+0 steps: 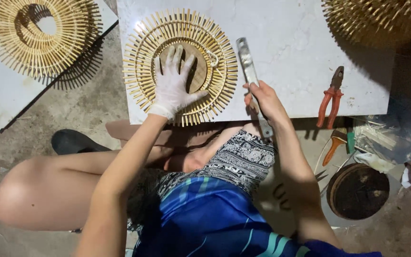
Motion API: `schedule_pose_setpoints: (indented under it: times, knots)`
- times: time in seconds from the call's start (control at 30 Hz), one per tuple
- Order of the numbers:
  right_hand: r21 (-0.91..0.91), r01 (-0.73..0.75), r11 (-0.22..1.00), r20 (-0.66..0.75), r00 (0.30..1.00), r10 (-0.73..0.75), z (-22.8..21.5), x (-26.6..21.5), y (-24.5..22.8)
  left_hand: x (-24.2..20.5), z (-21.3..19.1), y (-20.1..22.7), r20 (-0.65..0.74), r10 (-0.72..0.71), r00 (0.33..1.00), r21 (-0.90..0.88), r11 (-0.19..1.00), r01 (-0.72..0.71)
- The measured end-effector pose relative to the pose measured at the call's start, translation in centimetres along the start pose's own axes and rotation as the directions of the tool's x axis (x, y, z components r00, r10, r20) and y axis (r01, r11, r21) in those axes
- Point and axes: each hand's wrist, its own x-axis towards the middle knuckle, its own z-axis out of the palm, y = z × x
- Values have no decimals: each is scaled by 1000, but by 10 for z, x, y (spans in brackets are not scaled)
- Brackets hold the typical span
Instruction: Assembling and refining circular bamboo craft structures using a file and pliers.
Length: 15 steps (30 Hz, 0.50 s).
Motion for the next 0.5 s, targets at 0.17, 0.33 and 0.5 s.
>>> schedule_pose_setpoints:
  times: [0.17, 0.33, 0.5]
  knots:
    - [-98, 29, 995, 14, 1000, -28, 1, 0, 8, 4, 0, -2, 3, -24, 1000, -9, 1000, 24]
    - [130, 148, 980, -58, 988, -142, 8, -12, -1, 10, -6, -33, -90, 1, 996, -58, 998, -7]
    - [-373, 244, 895, -462, 788, -407, 28, 13, 22, 13, 6, -39, -89, -166, 982, -50, 986, 162]
